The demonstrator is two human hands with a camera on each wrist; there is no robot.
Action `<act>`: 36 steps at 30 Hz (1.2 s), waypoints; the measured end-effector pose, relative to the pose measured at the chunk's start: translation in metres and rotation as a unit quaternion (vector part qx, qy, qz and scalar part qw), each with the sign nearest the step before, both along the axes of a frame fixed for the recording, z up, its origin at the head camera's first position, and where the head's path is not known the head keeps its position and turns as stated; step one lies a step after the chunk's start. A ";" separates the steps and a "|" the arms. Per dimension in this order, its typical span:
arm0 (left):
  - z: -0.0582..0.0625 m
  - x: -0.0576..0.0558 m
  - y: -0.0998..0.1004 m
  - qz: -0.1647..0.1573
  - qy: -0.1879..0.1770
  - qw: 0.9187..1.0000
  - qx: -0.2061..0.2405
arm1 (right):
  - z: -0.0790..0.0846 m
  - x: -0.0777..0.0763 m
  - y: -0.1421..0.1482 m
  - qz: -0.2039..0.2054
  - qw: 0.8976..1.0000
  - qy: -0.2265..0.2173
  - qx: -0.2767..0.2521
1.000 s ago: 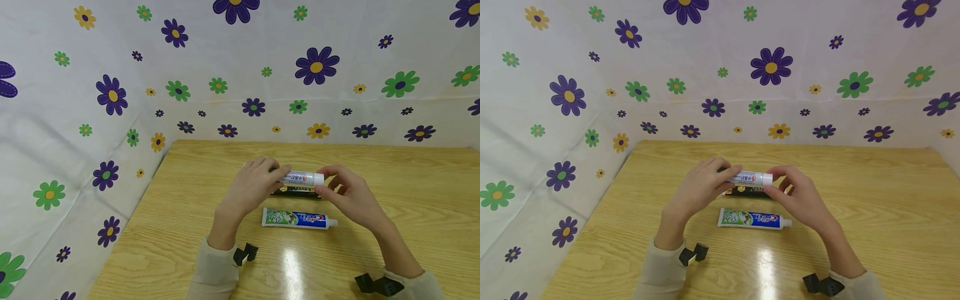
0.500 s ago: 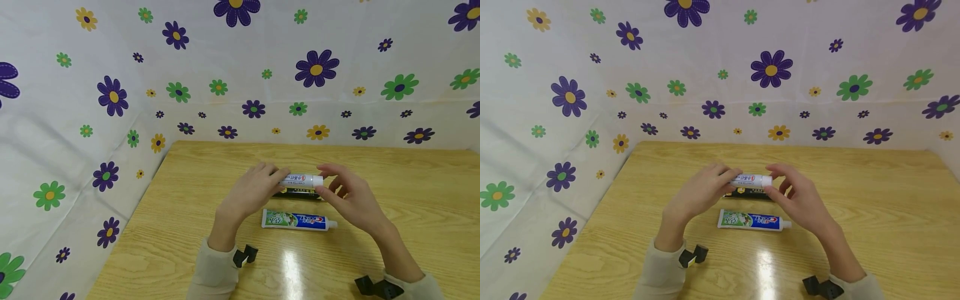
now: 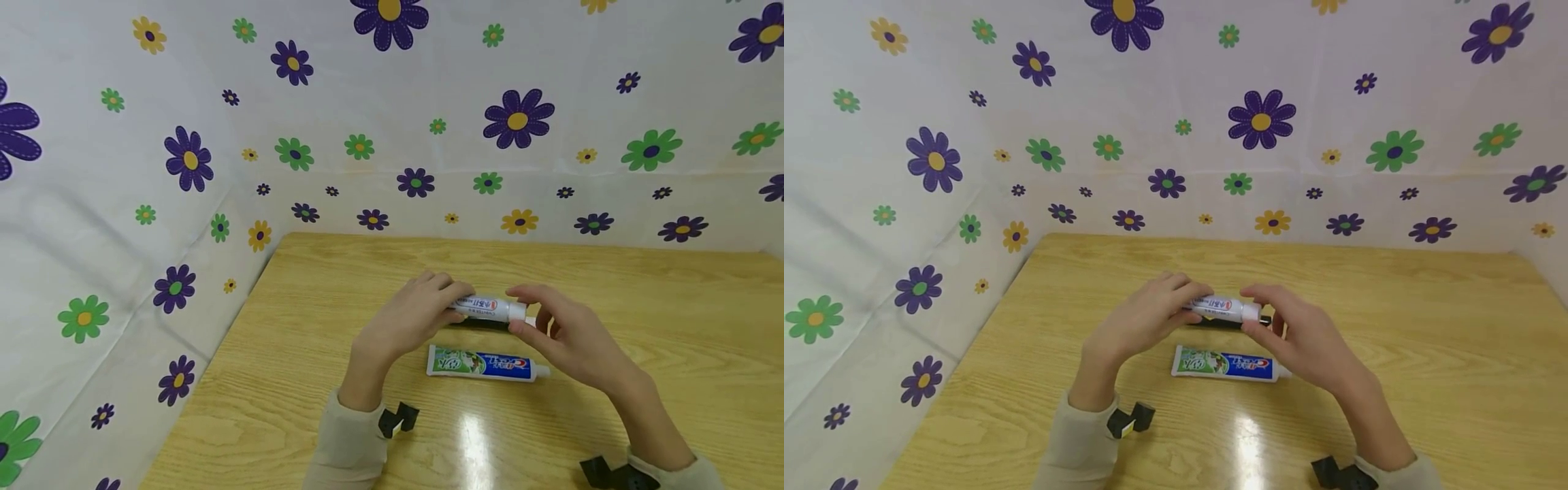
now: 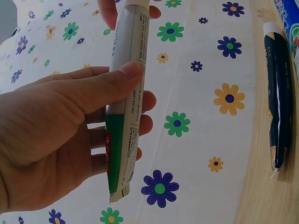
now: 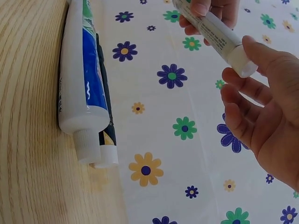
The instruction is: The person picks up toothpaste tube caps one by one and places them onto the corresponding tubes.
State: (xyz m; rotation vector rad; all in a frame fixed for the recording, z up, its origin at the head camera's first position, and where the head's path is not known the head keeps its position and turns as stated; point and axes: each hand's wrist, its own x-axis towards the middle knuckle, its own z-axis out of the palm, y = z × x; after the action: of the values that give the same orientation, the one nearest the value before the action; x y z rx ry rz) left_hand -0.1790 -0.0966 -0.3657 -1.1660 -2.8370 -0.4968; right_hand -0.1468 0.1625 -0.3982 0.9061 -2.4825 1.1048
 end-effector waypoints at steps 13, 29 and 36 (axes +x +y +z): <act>-0.002 0.001 -0.005 0.022 -0.013 1.000 0.007 | -0.005 -0.003 -0.010 0.020 0.996 0.079 -0.040; -0.003 -0.008 -0.029 -0.015 -0.111 0.985 0.133 | -0.006 -0.006 -0.004 -0.007 0.980 0.163 -0.115; -0.003 -0.010 -0.048 -0.077 -0.182 0.947 0.253 | 0.000 -0.002 -0.001 -0.032 0.984 0.140 -0.104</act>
State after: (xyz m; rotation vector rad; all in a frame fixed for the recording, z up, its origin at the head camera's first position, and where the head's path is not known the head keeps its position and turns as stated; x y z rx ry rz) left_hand -0.1894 -0.1442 -0.3682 -1.2889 -2.6212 -1.4834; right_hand -0.1483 0.1611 -0.3984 0.8497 -2.1123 1.1060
